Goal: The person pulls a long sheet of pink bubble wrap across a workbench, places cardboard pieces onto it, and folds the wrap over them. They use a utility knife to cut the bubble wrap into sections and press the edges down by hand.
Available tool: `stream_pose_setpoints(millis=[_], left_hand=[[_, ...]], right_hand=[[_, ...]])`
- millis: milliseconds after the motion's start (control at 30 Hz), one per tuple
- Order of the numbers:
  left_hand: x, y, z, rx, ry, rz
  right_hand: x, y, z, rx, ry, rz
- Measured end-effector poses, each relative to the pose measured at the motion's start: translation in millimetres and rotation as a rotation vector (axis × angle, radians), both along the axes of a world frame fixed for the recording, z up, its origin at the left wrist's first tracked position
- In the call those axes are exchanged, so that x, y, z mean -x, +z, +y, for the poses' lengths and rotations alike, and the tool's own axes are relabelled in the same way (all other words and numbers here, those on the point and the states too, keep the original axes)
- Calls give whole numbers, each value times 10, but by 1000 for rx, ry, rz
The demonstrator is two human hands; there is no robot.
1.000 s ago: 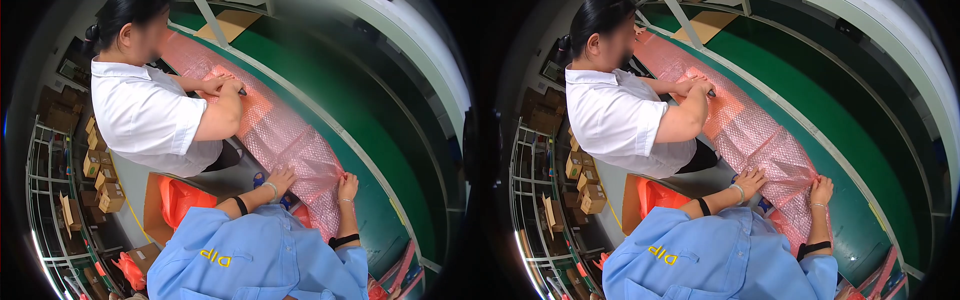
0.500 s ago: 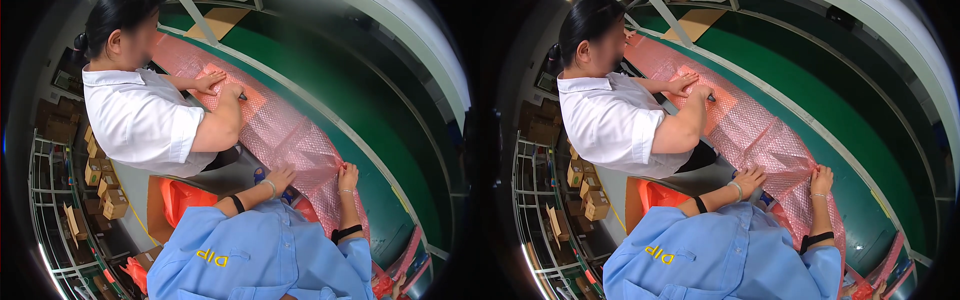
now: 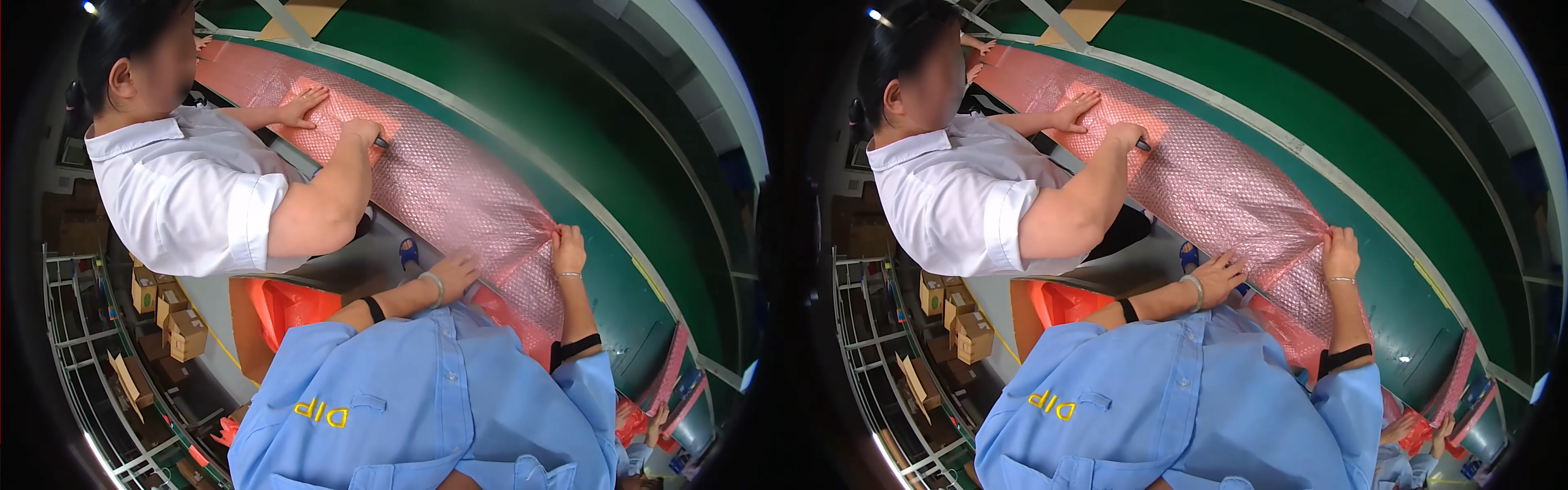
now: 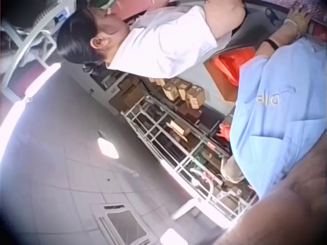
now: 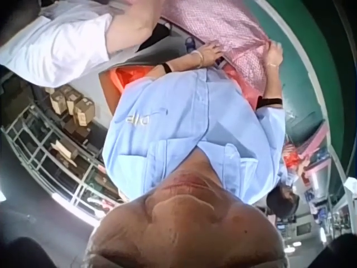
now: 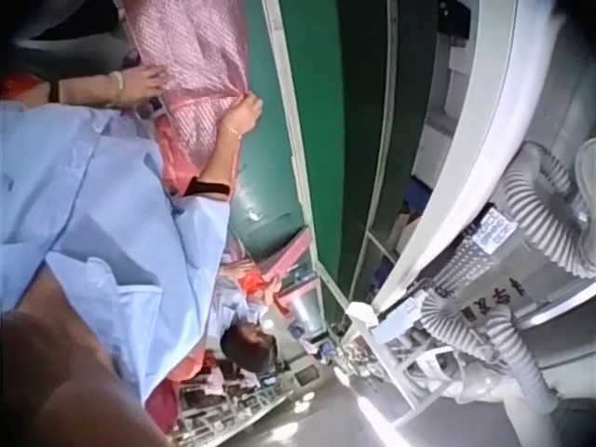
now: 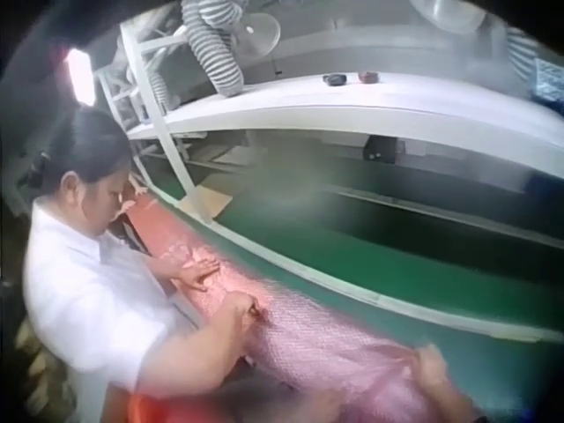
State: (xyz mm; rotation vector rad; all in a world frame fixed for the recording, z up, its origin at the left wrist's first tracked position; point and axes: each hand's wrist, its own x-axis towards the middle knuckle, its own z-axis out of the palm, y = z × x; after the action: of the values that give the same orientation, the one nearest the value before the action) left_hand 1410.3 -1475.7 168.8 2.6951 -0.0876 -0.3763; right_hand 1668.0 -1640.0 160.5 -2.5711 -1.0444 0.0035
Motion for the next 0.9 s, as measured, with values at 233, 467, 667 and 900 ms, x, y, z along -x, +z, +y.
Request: stream_pose_setpoints(millis=[233, 467, 667, 900], left_hand=[[-90, 18, -136, 1, 69, -51], [-128, 61, -190, -94, 62, 21], [-101, -52, -302, -110, 53, -139], [-126, 22, -304, -128, 76, -23]], right_hand=[[-12, -45, -511, 67, -85, 43], [183, 2, -851, 149, -147, 112], [132, -24, -874, 114, -189, 165], [75, -112, -880, 14, -204, 190]])
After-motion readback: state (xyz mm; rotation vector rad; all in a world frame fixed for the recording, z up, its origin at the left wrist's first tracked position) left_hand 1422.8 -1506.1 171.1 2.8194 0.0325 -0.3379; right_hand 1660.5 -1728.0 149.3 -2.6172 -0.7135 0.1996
